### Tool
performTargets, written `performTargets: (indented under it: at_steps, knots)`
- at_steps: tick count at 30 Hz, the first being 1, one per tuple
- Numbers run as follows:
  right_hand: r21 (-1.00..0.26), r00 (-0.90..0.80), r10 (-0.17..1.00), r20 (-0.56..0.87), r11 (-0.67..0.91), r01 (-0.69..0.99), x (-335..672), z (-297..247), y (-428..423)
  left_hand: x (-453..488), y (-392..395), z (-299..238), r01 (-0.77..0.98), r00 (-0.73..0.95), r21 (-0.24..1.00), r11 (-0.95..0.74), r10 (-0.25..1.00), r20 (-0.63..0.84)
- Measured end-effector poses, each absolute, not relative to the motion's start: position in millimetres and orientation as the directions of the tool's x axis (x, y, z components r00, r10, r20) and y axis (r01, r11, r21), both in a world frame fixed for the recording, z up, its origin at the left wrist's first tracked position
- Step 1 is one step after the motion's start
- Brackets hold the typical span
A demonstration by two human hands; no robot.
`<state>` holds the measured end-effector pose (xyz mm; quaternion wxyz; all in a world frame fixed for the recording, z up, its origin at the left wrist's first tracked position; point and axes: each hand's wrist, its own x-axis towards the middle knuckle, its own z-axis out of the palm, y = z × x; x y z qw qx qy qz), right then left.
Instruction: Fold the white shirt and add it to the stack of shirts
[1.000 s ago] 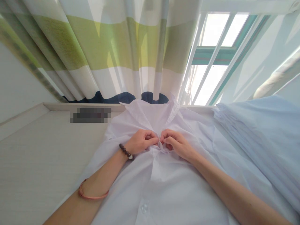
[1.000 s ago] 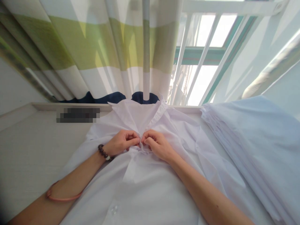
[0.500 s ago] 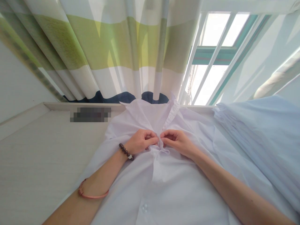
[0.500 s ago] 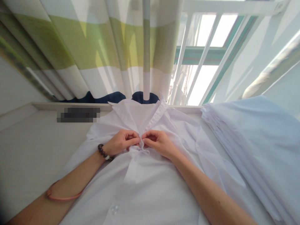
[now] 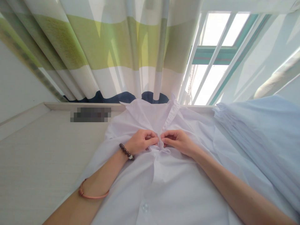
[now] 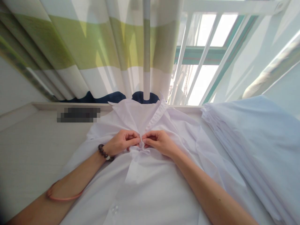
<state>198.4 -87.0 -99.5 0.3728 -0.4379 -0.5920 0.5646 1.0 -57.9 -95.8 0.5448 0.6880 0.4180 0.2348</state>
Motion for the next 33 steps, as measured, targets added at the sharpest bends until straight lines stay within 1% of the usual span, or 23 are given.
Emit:
performTargets:
  at_steps: [5,9,11,16,18,20,25,33]
  knots:
    - [-0.996,-0.345,0.938,-0.04,-0.008,0.093,198.6,-98.3,-88.2,1.0,-58.4,-95.2,0.31,0.543,0.949,-0.06,0.83,-0.125]
    - [-0.989,-0.334,0.942,-0.033,0.018,0.149,198.5,-99.7,-87.6,1.2,-59.0,-96.0,0.331,0.536,0.941,-0.069,0.835,-0.127]
    - [-0.982,-0.333,0.942,-0.028,0.036,0.184,197.5,-100.3,-87.6,1.7,-59.4,-96.5,0.343,0.533,0.934,-0.095,0.839,-0.11]
    - [-0.967,-0.304,0.953,0.021,0.097,0.237,192.4,-101.2,-89.9,2.7,-59.7,-96.3,0.355,0.543,0.91,-0.214,0.839,-0.015]
    - [-0.961,-0.294,0.954,0.048,0.124,0.245,191.2,-101.4,-90.8,1.9,-59.0,-96.4,0.353,0.548,0.908,-0.224,0.836,-0.006]
    - [-0.963,-0.294,0.954,0.049,0.123,0.239,191.3,-101.5,-91.1,0.4,-58.0,-97.2,0.344,0.56,0.917,-0.203,0.828,-0.027]
    - [-0.981,-0.314,0.95,0.001,0.062,0.185,194.5,-101.4,-90.0,-1.8,-56.1,-99.3,0.323,0.574,0.937,-0.137,0.815,-0.078]
    - [-0.981,-0.301,0.953,0.014,0.072,0.181,196.7,-102.9,-87.0,1.4,-56.6,-98.5,0.294,0.542,0.938,-0.183,0.841,-0.006]
